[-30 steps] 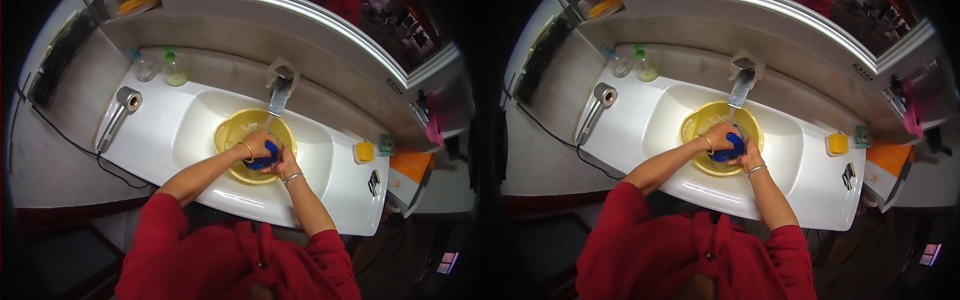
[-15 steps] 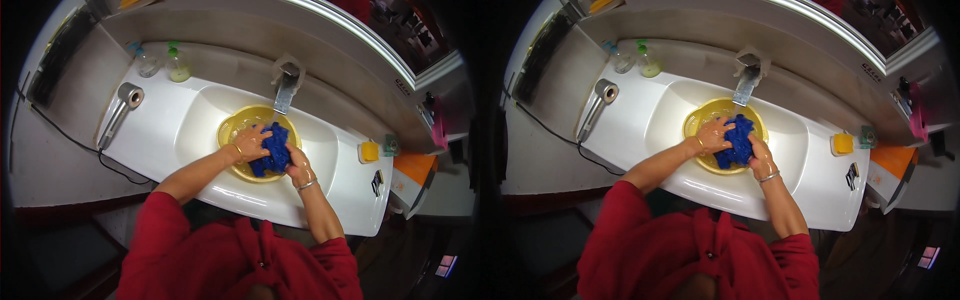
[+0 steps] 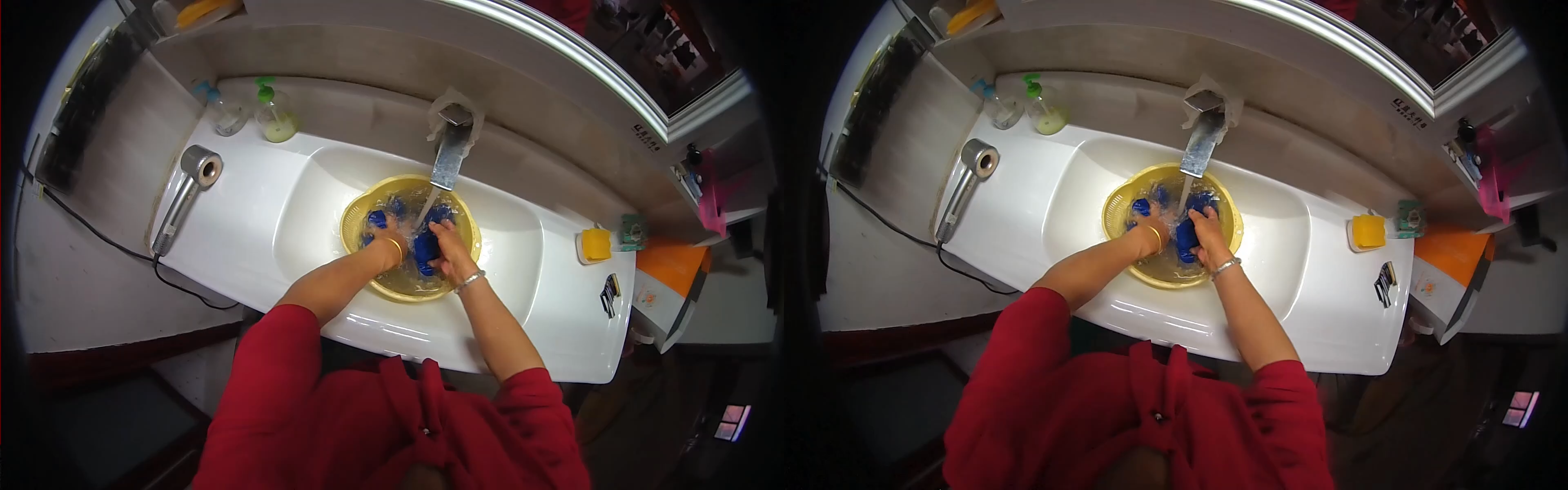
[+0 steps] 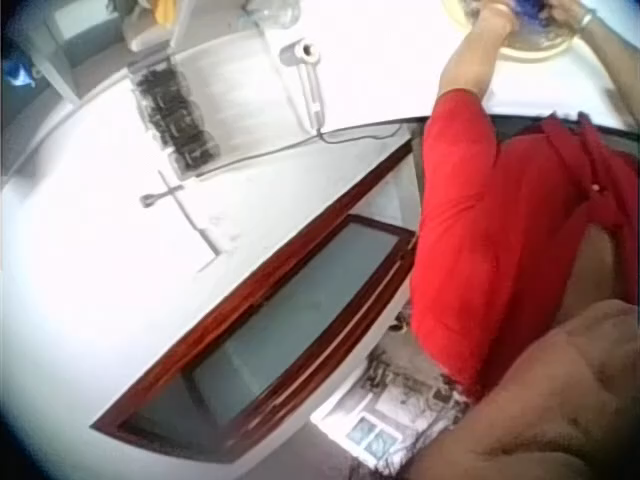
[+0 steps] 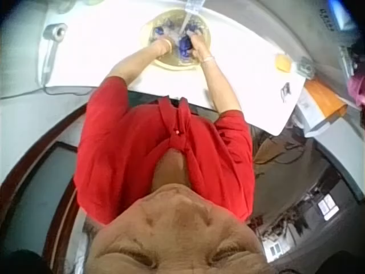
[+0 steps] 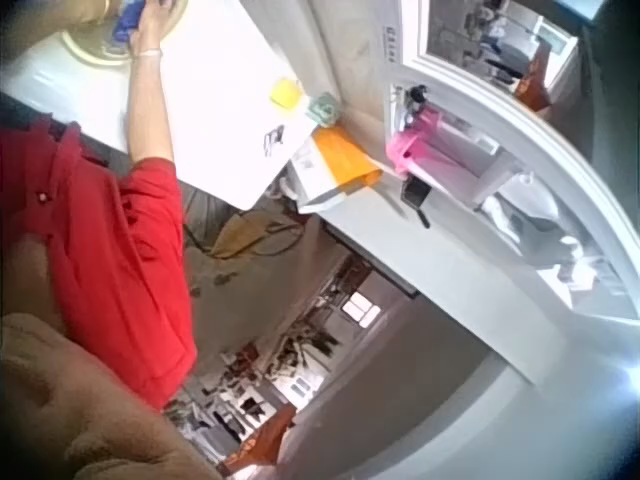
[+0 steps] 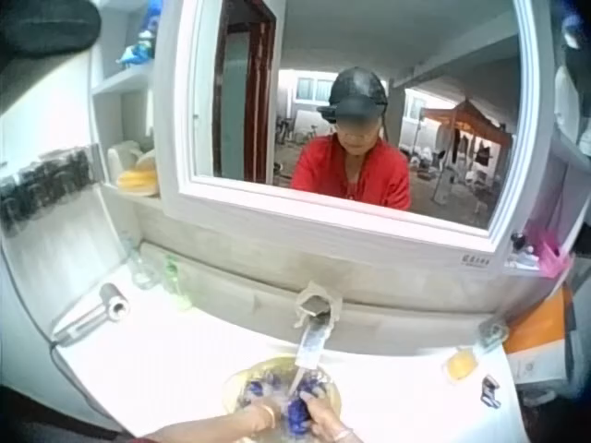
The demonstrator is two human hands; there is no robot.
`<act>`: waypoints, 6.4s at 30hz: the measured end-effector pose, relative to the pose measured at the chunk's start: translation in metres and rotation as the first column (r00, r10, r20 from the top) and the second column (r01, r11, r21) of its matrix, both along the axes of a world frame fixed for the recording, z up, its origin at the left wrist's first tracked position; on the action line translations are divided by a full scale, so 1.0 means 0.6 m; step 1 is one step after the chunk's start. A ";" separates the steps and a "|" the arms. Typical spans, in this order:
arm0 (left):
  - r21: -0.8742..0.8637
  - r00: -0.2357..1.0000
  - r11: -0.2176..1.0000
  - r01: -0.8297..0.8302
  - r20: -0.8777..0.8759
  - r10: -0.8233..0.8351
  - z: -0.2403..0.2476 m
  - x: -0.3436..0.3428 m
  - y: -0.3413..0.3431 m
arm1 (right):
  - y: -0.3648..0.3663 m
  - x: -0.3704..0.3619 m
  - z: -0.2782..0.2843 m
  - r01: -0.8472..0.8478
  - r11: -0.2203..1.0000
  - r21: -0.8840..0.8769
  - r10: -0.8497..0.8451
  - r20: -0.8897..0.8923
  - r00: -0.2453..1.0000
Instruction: Cleaning a bathroom sink vanity and hand-washing a cloth in a basin.
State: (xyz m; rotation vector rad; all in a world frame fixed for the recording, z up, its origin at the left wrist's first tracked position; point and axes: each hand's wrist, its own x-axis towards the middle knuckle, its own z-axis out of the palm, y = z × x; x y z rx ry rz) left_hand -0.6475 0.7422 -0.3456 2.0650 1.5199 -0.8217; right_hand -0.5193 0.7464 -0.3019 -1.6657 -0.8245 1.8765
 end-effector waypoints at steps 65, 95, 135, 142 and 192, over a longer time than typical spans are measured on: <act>-0.086 0.150 0.867 -0.491 0.972 0.181 0.122 -0.065 -0.039 | -0.027 0.036 -0.011 -0.755 0.475 0.453 0.501 0.566 0.655; 0.152 0.185 0.899 -0.412 0.979 -0.081 0.171 -0.068 -0.050 | -0.011 0.054 0.120 -0.571 0.106 0.814 0.362 0.503 0.785; 0.680 0.565 0.614 -0.400 0.711 -0.420 0.275 -0.083 -0.011 | 0.004 0.071 0.196 -0.340 0.327 0.882 0.110 0.322 0.940; 0.339 0.949 0.941 -0.013 0.301 -0.095 0.048 -0.047 -0.031 | -0.019 -0.010 -0.011 -0.921 0.308 0.240 0.528 0.762 0.375; -0.339 -0.045 0.792 -0.508 0.928 0.369 0.263 -0.059 -0.012 | -0.099 0.034 0.057 0.046 0.982 -0.184 -0.185 -0.877 0.444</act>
